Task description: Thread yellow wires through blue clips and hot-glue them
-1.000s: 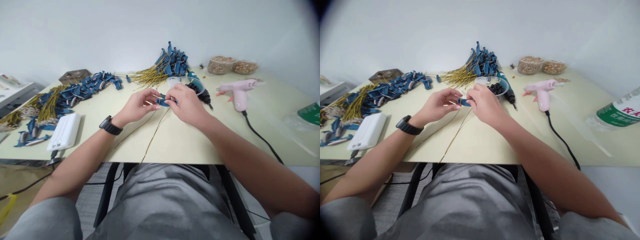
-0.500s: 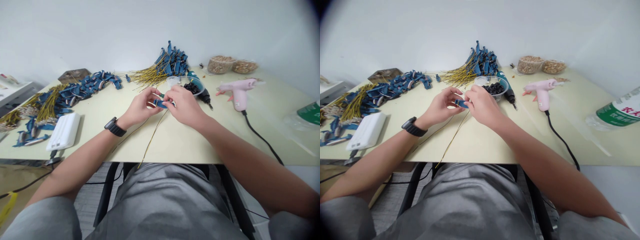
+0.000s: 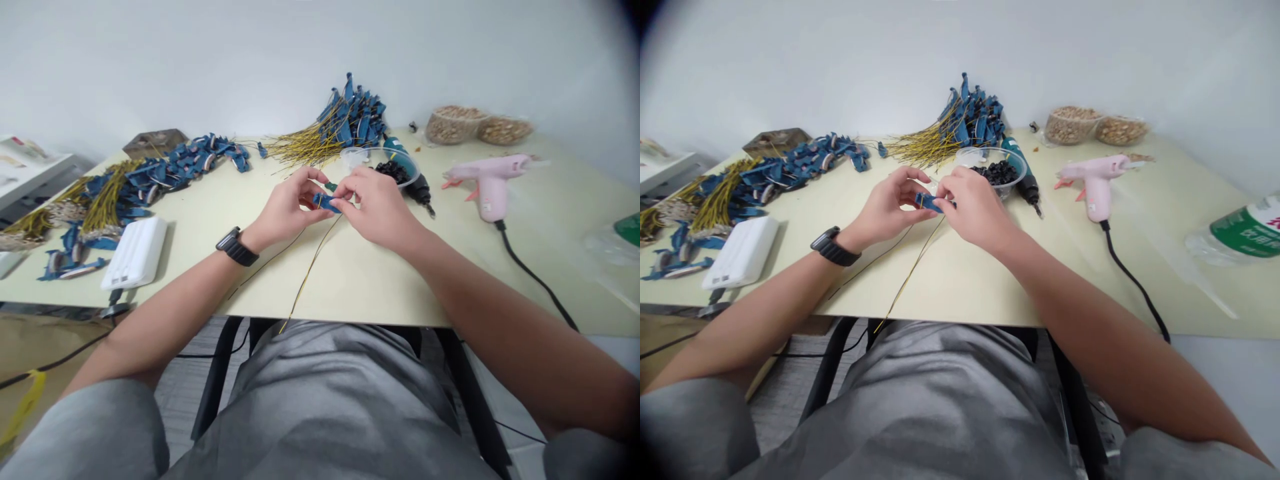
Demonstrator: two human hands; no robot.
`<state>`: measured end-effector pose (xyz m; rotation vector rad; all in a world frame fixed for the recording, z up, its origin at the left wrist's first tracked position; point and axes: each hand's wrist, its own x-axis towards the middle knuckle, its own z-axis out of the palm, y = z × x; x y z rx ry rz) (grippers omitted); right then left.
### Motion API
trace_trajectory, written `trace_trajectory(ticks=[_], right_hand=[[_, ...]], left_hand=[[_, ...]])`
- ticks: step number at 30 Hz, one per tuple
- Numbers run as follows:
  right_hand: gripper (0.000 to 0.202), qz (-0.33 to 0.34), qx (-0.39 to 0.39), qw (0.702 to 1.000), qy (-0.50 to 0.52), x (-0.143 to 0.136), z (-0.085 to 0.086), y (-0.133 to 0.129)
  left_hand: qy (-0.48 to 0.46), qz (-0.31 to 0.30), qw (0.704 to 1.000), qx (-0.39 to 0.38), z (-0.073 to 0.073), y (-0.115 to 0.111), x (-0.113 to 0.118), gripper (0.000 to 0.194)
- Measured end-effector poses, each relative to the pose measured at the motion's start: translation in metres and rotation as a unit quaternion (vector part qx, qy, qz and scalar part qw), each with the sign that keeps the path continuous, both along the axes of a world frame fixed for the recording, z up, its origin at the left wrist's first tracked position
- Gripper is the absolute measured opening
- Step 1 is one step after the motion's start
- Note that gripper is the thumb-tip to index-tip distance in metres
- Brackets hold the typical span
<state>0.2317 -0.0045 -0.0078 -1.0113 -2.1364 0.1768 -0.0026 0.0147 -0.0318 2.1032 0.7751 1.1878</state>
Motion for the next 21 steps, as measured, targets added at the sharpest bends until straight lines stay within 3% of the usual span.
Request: trace_trajectory(ticks=[8, 21], right_hand=[[0.01, -0.023, -0.024, 0.999, 0.004, -0.001, 0.004, -0.003], [0.022, -0.04, -0.082, 0.993, 0.079, -0.006, 0.009, -0.009]], left_hand=[[0.009, 0.01, 0.999, 0.044, -0.004, 0.002, 0.001, 0.055], [-0.006, 0.013, 0.999, 0.028, -0.006, 0.002, 0.002, 0.06]])
